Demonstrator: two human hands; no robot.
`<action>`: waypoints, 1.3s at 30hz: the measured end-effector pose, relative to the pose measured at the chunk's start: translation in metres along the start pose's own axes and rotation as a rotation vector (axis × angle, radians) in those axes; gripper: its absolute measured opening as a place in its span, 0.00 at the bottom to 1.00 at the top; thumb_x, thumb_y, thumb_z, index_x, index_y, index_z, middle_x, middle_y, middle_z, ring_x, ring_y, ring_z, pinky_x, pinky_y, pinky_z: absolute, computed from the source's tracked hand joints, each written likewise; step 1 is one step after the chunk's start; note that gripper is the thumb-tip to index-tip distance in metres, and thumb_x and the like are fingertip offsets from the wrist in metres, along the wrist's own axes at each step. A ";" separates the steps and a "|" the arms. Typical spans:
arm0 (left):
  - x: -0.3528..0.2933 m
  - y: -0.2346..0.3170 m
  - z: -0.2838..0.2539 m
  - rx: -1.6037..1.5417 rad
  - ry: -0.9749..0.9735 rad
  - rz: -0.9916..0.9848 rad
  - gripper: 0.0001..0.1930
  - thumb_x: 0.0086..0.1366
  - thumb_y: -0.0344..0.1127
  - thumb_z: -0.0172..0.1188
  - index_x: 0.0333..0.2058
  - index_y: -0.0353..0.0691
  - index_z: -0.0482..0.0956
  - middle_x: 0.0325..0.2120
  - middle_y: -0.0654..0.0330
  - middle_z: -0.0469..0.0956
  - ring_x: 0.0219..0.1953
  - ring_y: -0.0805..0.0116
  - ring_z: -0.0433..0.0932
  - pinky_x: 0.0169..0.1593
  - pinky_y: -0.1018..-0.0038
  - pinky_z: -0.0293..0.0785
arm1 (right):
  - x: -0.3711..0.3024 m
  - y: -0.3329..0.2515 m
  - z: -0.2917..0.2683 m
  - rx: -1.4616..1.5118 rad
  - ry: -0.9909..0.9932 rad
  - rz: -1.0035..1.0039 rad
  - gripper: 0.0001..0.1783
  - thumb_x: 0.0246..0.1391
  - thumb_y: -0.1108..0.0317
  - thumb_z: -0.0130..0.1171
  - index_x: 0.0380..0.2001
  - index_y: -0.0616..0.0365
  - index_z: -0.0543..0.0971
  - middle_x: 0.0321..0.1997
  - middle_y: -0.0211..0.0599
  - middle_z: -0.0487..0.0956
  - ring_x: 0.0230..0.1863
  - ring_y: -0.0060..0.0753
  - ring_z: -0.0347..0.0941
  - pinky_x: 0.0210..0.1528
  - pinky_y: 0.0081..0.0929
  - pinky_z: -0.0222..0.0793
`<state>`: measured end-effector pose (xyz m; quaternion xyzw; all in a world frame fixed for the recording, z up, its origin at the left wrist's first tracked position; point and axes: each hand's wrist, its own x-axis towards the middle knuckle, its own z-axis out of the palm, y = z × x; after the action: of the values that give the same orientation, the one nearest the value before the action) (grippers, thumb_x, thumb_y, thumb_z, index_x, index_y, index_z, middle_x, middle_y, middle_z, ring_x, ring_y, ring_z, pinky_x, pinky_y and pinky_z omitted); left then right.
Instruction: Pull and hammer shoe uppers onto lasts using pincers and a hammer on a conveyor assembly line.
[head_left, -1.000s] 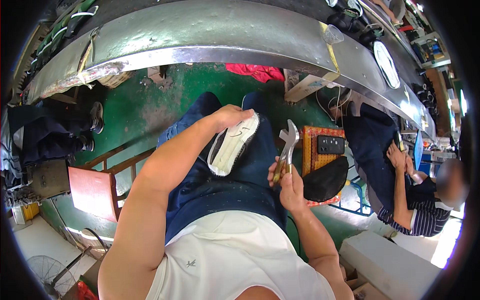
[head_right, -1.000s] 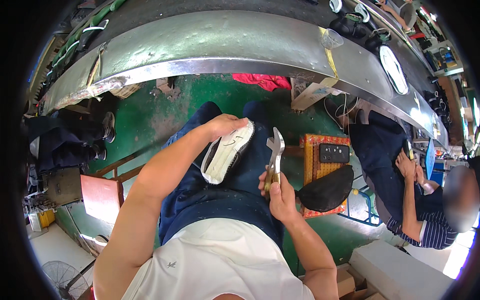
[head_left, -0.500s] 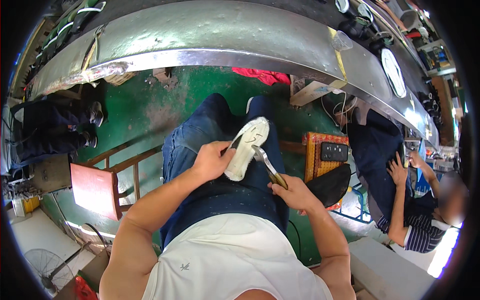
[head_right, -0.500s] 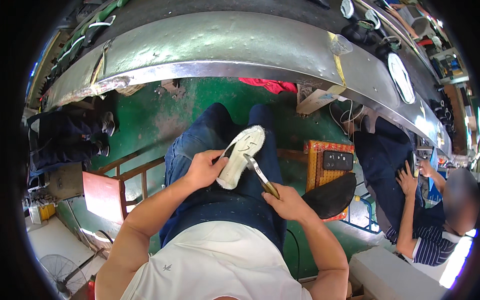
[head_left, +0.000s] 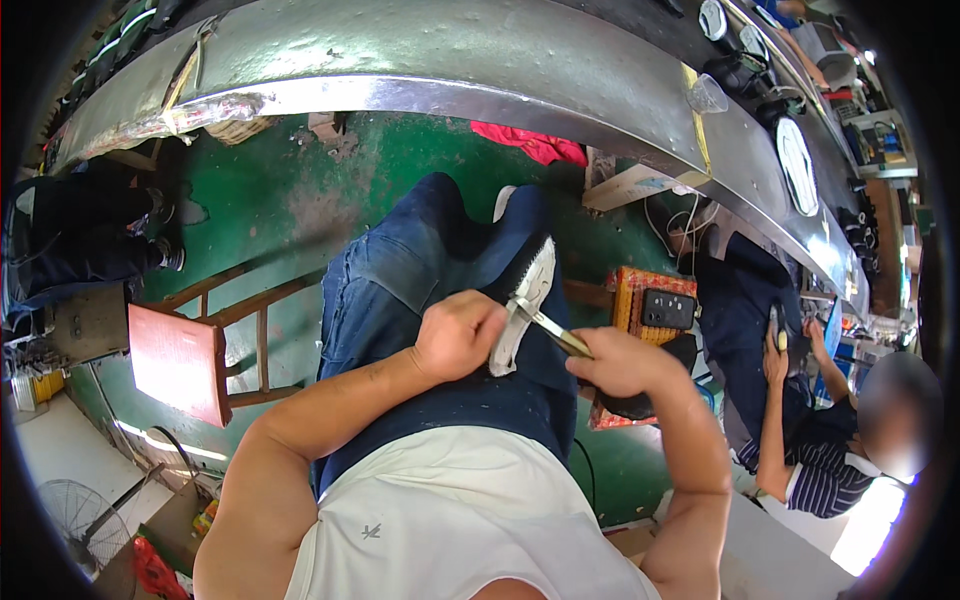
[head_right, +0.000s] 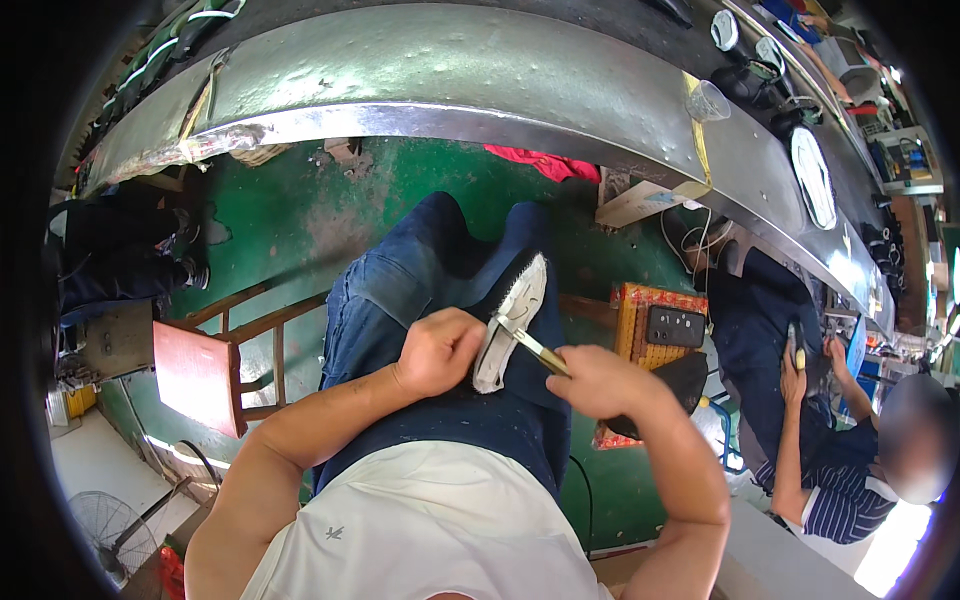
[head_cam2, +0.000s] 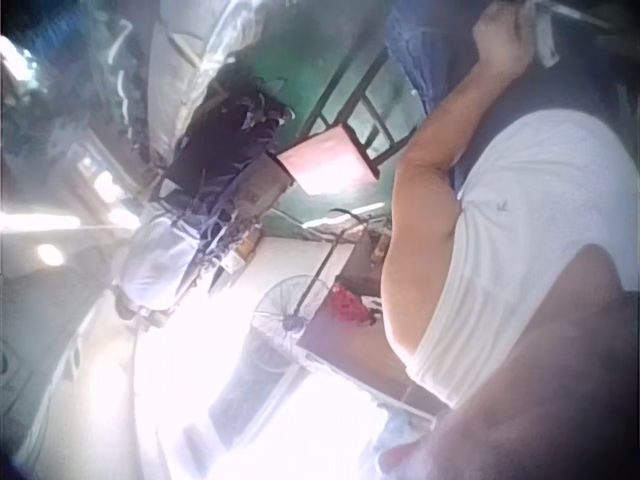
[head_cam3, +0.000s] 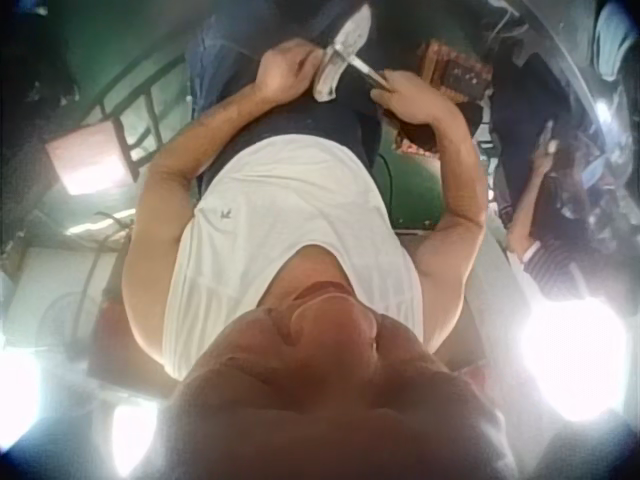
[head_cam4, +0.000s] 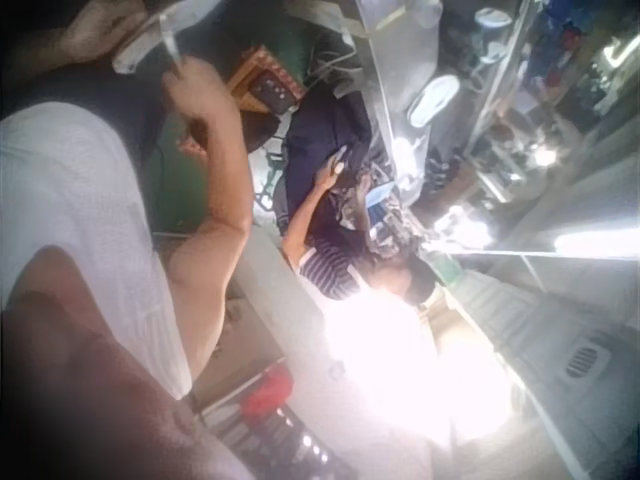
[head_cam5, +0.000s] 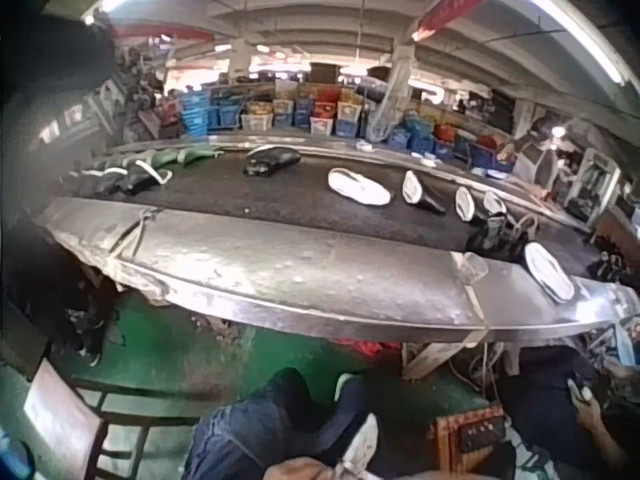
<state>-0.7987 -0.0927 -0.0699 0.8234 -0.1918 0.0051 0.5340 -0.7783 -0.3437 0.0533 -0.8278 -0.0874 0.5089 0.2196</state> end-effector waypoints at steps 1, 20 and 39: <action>0.001 -0.003 -0.002 -0.051 -0.085 -0.190 0.11 0.70 0.36 0.58 0.43 0.34 0.82 0.47 0.47 0.81 0.49 0.45 0.80 0.51 0.62 0.78 | 0.004 -0.002 -0.009 -0.056 -0.011 0.020 0.20 0.62 0.57 0.58 0.41 0.68 0.77 0.39 0.60 0.82 0.45 0.61 0.79 0.49 0.50 0.72; 0.002 -0.046 0.017 -0.629 -0.171 -0.509 0.40 0.73 0.41 0.58 0.75 0.40 0.46 0.70 0.47 0.60 0.72 0.62 0.57 0.73 0.68 0.52 | 0.042 0.014 0.043 -0.227 0.940 -0.391 0.12 0.61 0.66 0.61 0.42 0.63 0.76 0.31 0.53 0.81 0.31 0.58 0.79 0.38 0.44 0.75; 0.010 -0.024 0.015 0.061 -0.125 -0.084 0.35 0.71 0.32 0.53 0.74 0.46 0.52 0.65 0.35 0.63 0.64 0.35 0.68 0.64 0.60 0.69 | 0.095 0.016 0.134 1.078 0.426 -0.195 0.14 0.70 0.60 0.54 0.45 0.60 0.77 0.32 0.30 0.78 0.28 0.19 0.73 0.23 0.16 0.61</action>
<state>-0.7848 -0.1006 -0.0954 0.8453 -0.1897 -0.0630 0.4955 -0.8537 -0.2861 -0.0816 -0.6716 0.1541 0.2815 0.6678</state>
